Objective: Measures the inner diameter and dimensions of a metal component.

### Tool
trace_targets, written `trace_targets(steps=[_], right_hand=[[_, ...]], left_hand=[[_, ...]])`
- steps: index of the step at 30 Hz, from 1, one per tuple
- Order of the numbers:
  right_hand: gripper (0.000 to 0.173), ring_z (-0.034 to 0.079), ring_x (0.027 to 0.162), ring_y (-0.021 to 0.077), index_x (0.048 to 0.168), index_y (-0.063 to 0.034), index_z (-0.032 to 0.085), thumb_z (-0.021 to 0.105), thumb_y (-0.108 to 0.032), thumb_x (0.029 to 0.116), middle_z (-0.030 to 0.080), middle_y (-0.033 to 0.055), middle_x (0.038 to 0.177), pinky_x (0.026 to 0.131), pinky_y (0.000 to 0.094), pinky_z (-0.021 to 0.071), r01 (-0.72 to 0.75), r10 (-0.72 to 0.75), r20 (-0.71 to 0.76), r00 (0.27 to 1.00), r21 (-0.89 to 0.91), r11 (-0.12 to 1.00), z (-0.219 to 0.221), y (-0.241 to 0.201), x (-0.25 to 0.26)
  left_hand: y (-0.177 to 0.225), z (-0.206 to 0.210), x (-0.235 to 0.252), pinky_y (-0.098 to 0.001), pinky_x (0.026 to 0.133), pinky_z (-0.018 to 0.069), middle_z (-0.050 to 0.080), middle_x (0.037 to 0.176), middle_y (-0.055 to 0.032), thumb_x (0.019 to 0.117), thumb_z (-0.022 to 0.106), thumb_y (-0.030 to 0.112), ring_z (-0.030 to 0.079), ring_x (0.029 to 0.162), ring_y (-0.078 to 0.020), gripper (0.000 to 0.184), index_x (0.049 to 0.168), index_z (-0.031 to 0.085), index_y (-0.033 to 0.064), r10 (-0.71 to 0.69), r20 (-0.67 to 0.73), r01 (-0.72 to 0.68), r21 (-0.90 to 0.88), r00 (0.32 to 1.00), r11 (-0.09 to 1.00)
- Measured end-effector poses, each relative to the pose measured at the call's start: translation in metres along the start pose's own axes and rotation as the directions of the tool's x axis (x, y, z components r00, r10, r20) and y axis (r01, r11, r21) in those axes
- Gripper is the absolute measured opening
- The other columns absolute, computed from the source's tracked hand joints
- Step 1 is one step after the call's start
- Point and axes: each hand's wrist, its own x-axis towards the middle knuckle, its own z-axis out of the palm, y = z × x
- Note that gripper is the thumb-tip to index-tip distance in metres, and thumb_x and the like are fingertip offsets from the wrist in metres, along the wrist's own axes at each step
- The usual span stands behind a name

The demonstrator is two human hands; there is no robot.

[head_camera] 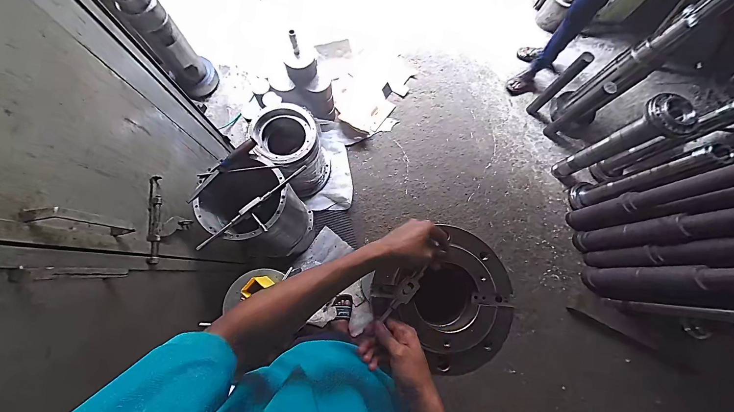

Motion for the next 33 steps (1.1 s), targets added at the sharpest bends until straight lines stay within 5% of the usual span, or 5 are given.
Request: trace_targets(steps=[6, 14, 22, 27, 33], right_hand=[[0.027, 0.063, 0.052, 0.0068, 0.103, 0.0007, 0.063, 0.04, -0.013, 0.1097, 0.069, 0.0038, 0.068, 0.047, 0.0205, 0.0519, 0.065, -0.065, -0.004, 0.998, 0.055, 0.996, -0.024, 0.013, -0.02], [0.023, 0.065, 0.053, 0.0095, 0.09, 0.0039, 0.057, 0.041, 0.001, 0.1055, 0.068, 0.005, 0.065, 0.054, 0.0247, 0.0571, 0.181, -0.096, -0.373, 0.923, 0.2, 0.963, 0.072, -0.002, 0.039], [0.025, 0.069, 0.066, 0.0092, 0.111, 0.0051, 0.067, 0.048, -0.011, 0.1082, 0.075, 0.006, 0.083, 0.062, 0.0263, 0.0589, 0.097, -0.115, -0.066, 0.991, -0.223, 0.97, 0.027, -0.014, 0.02], [0.024, 0.073, 0.098, 0.0183, 0.113, -0.0148, 0.08, 0.06, -0.021, 0.0998, 0.076, 0.0049, 0.112, 0.086, 0.039, 0.0606, 0.357, -0.79, 0.046, 0.611, -0.907, 0.223, -0.079, -0.031, -0.006], [0.032, 0.065, 0.113, 0.0314, 0.119, -0.0297, 0.079, 0.057, -0.016, 0.0999, 0.069, 0.0054, 0.135, 0.1, 0.051, 0.0474, 0.442, -0.688, 0.407, 0.601, -0.886, -0.138, -0.139, -0.067, 0.07]], left_hand=[[-0.021, 0.016, -0.034, -0.0446, 0.069, 0.0587, 0.075, 0.084, -0.0029, 0.103, 0.059, 0.017, 0.07, 0.07, -0.0164, 0.017, 0.109, 0.074, 0.0124, -0.203, -0.403, 0.147, -0.165, 0.893, 0.975], [0.038, 0.04, 0.026, -0.0577, 0.075, 0.055, 0.071, 0.097, -0.0124, 0.0937, 0.069, 0.021, 0.069, 0.094, -0.0328, 0.015, 0.101, 0.073, 0.0095, -0.04, 0.323, -0.14, 0.515, 0.946, 0.846], [0.02, 0.02, -0.007, -0.0589, 0.078, 0.0545, 0.074, 0.099, -0.008, 0.0994, 0.061, 0.018, 0.07, 0.092, -0.0285, 0.023, 0.118, 0.073, 0.0172, 0.078, 0.272, -0.175, 0.351, 0.959, 0.92], [-0.028, 0.002, -0.117, -0.0529, 0.084, 0.0572, 0.077, 0.1, -0.0033, 0.1019, 0.059, 0.031, 0.073, 0.091, -0.0204, 0.026, 0.111, 0.076, 0.0148, 0.012, -0.27, 0.045, 0.204, 0.963, 0.978], [-0.005, 0.082, -0.182, -0.0606, 0.075, 0.0561, 0.073, 0.089, -0.0179, 0.1067, 0.047, 0.029, 0.073, 0.085, -0.0391, 0.034, 0.116, 0.072, 0.0075, -0.256, -0.342, 0.352, 0.258, 0.904, 0.9]])
